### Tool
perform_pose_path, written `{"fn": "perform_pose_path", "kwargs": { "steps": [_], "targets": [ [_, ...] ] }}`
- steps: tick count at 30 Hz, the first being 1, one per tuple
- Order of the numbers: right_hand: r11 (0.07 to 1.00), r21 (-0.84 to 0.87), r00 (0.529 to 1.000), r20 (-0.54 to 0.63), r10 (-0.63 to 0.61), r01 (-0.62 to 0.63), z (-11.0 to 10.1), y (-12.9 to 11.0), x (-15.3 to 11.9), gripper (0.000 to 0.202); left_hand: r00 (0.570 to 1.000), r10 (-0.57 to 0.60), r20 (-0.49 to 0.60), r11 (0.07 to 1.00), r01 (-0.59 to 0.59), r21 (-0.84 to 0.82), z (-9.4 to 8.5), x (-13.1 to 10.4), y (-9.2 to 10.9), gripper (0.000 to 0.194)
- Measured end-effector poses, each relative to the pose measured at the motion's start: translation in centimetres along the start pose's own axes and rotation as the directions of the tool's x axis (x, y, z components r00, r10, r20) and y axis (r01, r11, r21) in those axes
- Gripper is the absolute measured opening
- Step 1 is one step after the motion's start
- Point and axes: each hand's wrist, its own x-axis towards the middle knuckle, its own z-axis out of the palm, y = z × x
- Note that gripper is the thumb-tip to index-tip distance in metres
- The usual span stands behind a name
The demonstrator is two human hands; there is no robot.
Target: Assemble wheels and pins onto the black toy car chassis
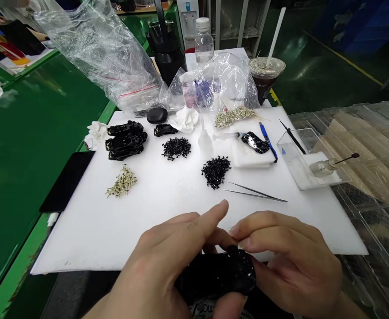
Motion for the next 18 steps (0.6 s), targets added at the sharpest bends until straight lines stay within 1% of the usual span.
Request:
{"fn": "perform_pose_path", "kwargs": {
  "steps": [2, 5, 7, 13, 18],
  "targets": [
    [1.000, 0.002, 1.000, 0.003, -0.017, 0.017, -0.05, 0.07, 0.12, 0.028, 1.000, -0.007, 0.005, 1.000, 0.006, 0.011, -0.08, 0.10, -0.05, 0.087],
    [1.000, 0.013, 1.000, 0.003, -0.023, 0.022, 0.02, 0.17, 0.20, 0.026, 0.996, -0.091, -0.005, 0.996, 0.091, 0.010, 0.00, 0.09, 0.42, 0.082],
    [1.000, 0.017, 1.000, 0.003, -0.016, 0.016, 0.13, 0.19, 0.15, 0.025, 0.993, -0.118, -0.001, 0.993, 0.118, 0.011, -0.01, 0.09, 0.72, 0.082],
    [1.000, 0.005, 1.000, -0.016, -0.014, 0.014, 0.27, 0.14, -0.07, 0.026, 0.996, -0.064, 0.061, 0.998, 0.063, 0.021, -0.54, 0.45, 0.39, 0.094],
    [0.995, -0.063, 0.997, 0.021, -0.074, 0.075, -0.10, 0.08, 0.03, 0.017, 0.993, -0.063, 0.095, 0.998, 0.062, 0.016, -0.64, 0.42, 0.18, 0.095]
  ]
}}
